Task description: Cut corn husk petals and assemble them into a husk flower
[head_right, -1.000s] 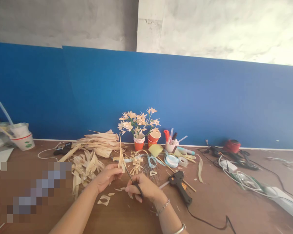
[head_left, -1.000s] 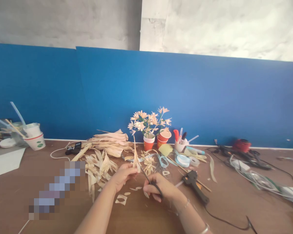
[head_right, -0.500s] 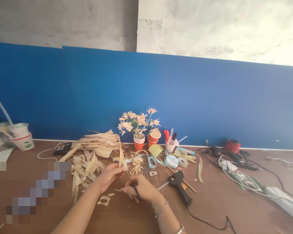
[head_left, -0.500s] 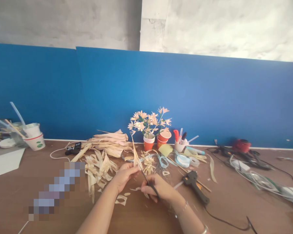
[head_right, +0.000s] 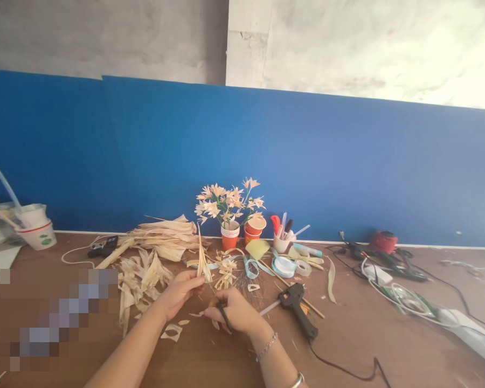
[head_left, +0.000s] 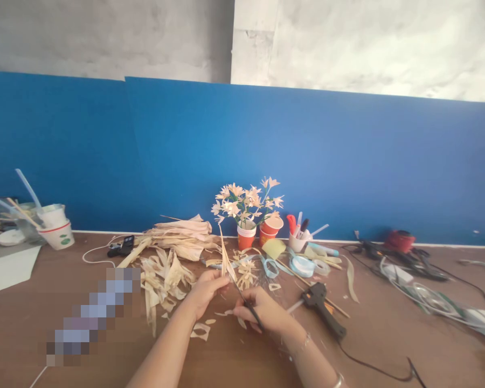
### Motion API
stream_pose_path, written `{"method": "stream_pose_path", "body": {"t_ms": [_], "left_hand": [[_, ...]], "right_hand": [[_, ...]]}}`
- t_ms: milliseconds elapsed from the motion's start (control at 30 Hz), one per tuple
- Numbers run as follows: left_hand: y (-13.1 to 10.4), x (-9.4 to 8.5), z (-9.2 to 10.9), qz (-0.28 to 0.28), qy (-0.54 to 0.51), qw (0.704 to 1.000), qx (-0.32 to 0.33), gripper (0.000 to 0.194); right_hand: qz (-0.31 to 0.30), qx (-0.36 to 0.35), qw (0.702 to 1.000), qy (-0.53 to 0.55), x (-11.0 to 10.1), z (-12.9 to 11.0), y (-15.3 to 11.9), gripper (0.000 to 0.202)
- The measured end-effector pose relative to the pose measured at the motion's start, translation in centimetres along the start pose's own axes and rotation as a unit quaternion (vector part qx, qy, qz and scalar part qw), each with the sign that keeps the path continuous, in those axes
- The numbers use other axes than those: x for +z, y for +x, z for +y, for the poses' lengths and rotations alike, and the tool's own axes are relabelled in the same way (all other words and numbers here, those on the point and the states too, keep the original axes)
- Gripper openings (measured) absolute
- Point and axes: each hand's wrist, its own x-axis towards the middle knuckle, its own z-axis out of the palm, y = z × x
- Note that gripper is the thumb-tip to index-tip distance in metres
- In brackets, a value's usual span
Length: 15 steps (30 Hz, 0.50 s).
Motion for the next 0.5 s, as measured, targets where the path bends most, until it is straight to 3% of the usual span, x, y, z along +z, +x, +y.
{"method": "stream_pose_path", "body": {"t_ms": [500], "left_hand": [[0.27, 0.11, -0.38, 0.007, 0.010, 1.000, 0.021, 0.027]], "right_hand": [[0.016, 0.012, 1.000, -0.008, -0.05, 0.03, 0.19, 0.029]]}}
